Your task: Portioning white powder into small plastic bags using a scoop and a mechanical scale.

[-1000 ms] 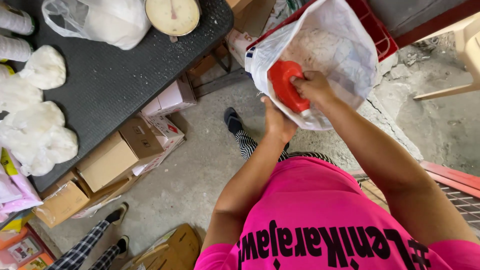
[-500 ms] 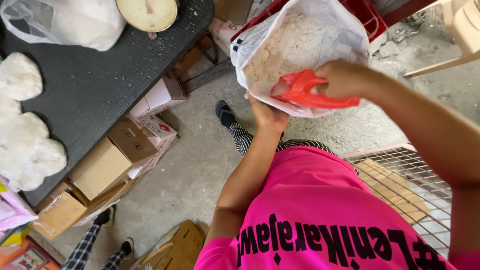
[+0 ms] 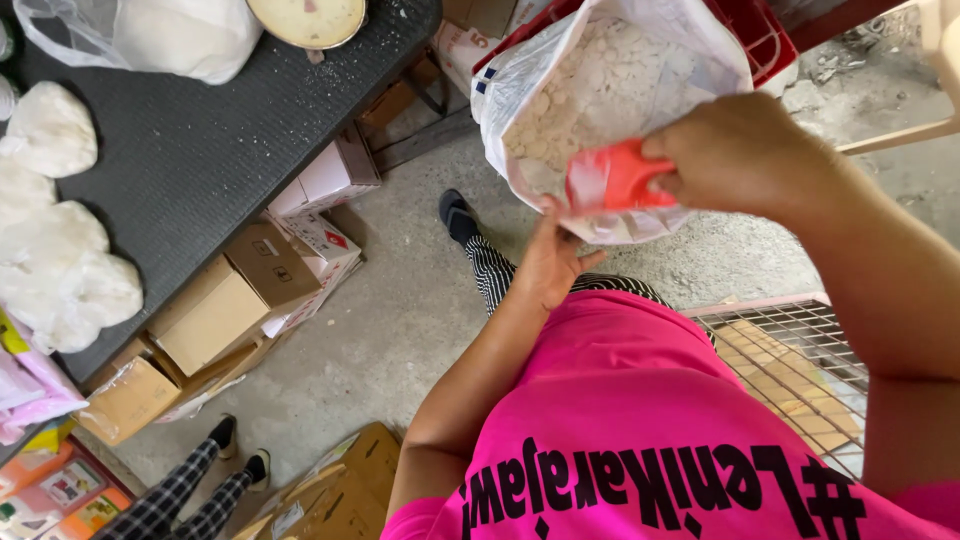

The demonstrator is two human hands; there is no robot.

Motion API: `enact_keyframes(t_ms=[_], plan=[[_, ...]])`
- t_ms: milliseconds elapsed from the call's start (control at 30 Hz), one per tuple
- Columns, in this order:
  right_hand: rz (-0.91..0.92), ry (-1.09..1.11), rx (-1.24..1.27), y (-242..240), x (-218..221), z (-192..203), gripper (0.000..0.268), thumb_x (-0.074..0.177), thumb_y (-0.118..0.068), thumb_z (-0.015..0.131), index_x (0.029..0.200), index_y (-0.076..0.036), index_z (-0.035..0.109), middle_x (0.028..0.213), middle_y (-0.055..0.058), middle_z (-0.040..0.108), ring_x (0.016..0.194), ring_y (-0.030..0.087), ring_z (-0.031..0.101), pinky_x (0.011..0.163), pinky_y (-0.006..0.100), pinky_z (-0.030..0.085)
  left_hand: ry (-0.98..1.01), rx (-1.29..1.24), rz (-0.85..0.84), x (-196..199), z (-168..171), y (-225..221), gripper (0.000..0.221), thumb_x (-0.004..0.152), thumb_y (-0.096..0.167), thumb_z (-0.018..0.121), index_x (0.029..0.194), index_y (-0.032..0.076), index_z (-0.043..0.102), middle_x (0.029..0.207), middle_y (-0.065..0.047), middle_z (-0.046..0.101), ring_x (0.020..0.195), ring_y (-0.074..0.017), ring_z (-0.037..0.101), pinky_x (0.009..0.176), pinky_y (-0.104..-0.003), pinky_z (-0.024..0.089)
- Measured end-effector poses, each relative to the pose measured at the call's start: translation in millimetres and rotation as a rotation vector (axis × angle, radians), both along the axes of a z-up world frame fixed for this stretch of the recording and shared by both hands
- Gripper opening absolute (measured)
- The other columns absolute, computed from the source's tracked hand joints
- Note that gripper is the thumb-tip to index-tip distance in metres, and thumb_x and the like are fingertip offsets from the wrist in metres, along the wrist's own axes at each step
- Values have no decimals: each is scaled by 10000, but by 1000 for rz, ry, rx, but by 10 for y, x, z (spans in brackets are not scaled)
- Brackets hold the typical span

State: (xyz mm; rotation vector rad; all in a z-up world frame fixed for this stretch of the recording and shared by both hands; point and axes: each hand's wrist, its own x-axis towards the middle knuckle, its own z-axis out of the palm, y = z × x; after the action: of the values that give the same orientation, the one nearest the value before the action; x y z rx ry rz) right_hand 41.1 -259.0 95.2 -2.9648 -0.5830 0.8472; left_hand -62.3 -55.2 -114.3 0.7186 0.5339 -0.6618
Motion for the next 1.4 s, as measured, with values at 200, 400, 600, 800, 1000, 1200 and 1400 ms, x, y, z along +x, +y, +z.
enact_keyframes(t_ms=[200, 400, 600, 800, 1000, 1200, 1400], plan=[[19, 15, 18, 170, 118, -407, 329, 946, -408, 634, 1178, -191, 722, 981, 124, 771, 936, 319, 727, 806, 462, 550, 118, -78, 96, 66, 25, 3, 604, 1069, 481, 299, 1526, 87, 334, 1483, -152, 517, 1309, -363, 569, 991, -619, 542], [58, 102, 6, -11, -112, -139, 414, 857, -344, 661, 1267, -288, 687, 967, 90, 773, 888, 285, 748, 824, 452, 565, 88, -35, 61, 77, 342, 271, 638, 1091, 515, 309, 1527, 51, 351, 1515, -177, 489, 1333, -370, 552, 985, -673, 503], [117, -63, -33, 155, 62, -1270, 258, 907, -291, 659, 1052, -101, 758, 959, 151, 771, 899, 308, 750, 752, 441, 589, 123, -40, 0, 228, 552, 152, 684, 1011, 564, 327, 1534, 123, 317, 1596, -115, 392, 1455, -332, 378, 1014, -703, 371], [18, -200, -139, -148, 237, -1397, 175, 900, -189, 634, 975, -174, 791, 938, 102, 786, 897, 273, 760, 770, 458, 578, -319, 483, 128, 230, 253, 273, 924, 1054, 328, 531, 1600, 151, -193, 1744, -182, 6, 1622, -338, 56, 1267, -459, 107], [-8, -169, -52, -16, 198, -1489, 257, 862, -334, 697, 1073, -207, 773, 920, 109, 773, 866, 293, 744, 782, 448, 575, -650, 956, 22, 301, 734, 349, 960, 1003, 163, 623, 1645, 108, -88, 1692, -315, -149, 1591, -367, -148, 1249, -429, 68], [-186, -207, 96, 91, 40, -1654, 430, 826, -417, 760, 1205, -215, 744, 903, 115, 761, 803, 322, 729, 733, 476, 569, -934, 1036, 21, 233, 660, 393, 766, 1053, 138, 620, 1674, 120, 172, 1762, -291, 180, 1654, -399, 11, 1291, -436, 190], [-226, -266, 158, 249, -10, -1887, 305, 896, -405, 737, 1117, -195, 747, 855, 147, 745, 797, 371, 717, 724, 508, 558, -844, 936, 52, 198, 854, 300, 809, 1009, 177, 630, 1670, 130, 165, 1715, -327, 154, 1632, -407, 95, 1242, -386, 230]])
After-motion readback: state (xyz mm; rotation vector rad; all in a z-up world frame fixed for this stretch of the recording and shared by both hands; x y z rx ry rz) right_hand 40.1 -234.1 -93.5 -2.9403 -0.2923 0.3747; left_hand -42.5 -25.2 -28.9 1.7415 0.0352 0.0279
